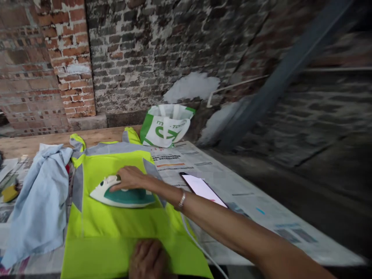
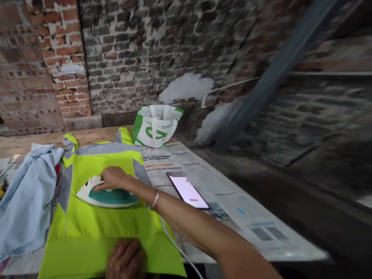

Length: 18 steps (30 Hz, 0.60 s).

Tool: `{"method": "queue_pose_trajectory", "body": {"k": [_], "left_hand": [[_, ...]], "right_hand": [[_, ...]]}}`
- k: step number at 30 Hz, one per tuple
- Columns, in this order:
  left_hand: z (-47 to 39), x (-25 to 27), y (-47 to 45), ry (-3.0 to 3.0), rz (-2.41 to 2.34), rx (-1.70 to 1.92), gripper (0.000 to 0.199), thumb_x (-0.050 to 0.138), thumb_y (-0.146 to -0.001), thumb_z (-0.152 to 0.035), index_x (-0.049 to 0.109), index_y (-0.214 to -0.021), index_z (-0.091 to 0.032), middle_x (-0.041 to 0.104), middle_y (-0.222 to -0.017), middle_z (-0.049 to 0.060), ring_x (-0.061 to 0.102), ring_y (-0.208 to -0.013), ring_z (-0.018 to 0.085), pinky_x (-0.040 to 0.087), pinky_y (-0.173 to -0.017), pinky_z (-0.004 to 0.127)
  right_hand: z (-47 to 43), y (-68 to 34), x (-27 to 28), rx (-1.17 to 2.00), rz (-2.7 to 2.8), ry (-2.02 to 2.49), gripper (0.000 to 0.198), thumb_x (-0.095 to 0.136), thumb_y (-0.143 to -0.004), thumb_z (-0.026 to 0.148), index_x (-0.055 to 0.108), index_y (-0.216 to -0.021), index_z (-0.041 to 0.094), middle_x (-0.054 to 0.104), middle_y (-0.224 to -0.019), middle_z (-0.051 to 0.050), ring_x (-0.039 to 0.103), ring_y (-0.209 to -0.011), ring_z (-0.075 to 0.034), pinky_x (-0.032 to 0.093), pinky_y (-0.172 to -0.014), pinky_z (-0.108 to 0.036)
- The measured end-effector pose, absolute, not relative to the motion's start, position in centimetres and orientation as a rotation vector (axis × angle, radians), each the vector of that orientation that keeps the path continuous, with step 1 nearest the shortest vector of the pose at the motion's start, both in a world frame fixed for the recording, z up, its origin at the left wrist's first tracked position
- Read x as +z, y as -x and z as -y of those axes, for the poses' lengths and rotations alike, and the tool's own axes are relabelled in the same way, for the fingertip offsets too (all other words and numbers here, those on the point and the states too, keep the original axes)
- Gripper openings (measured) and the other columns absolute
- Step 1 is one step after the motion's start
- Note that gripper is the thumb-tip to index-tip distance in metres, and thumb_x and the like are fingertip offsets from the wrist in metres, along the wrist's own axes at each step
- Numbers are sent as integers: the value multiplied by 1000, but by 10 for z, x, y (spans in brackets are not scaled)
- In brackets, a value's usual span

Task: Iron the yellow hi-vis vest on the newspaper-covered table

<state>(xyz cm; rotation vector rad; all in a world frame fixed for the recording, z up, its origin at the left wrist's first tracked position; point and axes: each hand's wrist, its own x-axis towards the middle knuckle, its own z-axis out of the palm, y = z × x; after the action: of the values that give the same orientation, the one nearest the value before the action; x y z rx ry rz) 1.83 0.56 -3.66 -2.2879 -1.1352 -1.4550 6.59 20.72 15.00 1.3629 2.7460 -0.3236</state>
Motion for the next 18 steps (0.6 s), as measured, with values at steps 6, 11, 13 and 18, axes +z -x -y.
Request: {"method": "queue_pose_trajectory", "body": {"k": [6,11,13,18], "left_hand": [[0,-30,-7,2425,1148,-1304,28,55,-93,-23,67,-117,-17,77,-107,10,72,-97,22,63,-82,34],[0,-26,-7,2438,1146,-1271,29,45,-101,-24,69,-117,-17,78,-105,10,74,-97,21,63,-82,33],[-1,-31,-14,2365,1124,-1311,34,40,-105,-30,70,-115,-17,79,-102,10,75,-94,21,63,-82,33],[-4,-60,-39,1930,1214,-1634,42,32,-105,-22,73,-99,-21,80,-85,7,77,-83,19,62,-81,32]], "right_hand": [[-130,-93,151,-312,-2805,-1240,63,65,-77,82,82,-94,24,81,-89,-12,77,-88,-31,47,-66,-29],[-152,-89,152,-267,-2808,-1245,62,64,-79,81,81,-97,23,81,-92,-12,76,-92,-31,49,-71,-29],[-177,-87,150,-244,-2803,-1306,63,63,-80,81,81,-98,23,81,-96,-13,76,-94,-31,50,-73,-30],[-265,-89,142,-157,-2762,-1531,68,62,-80,83,80,-101,21,79,-104,-17,74,-102,-32,51,-78,-32]]}}
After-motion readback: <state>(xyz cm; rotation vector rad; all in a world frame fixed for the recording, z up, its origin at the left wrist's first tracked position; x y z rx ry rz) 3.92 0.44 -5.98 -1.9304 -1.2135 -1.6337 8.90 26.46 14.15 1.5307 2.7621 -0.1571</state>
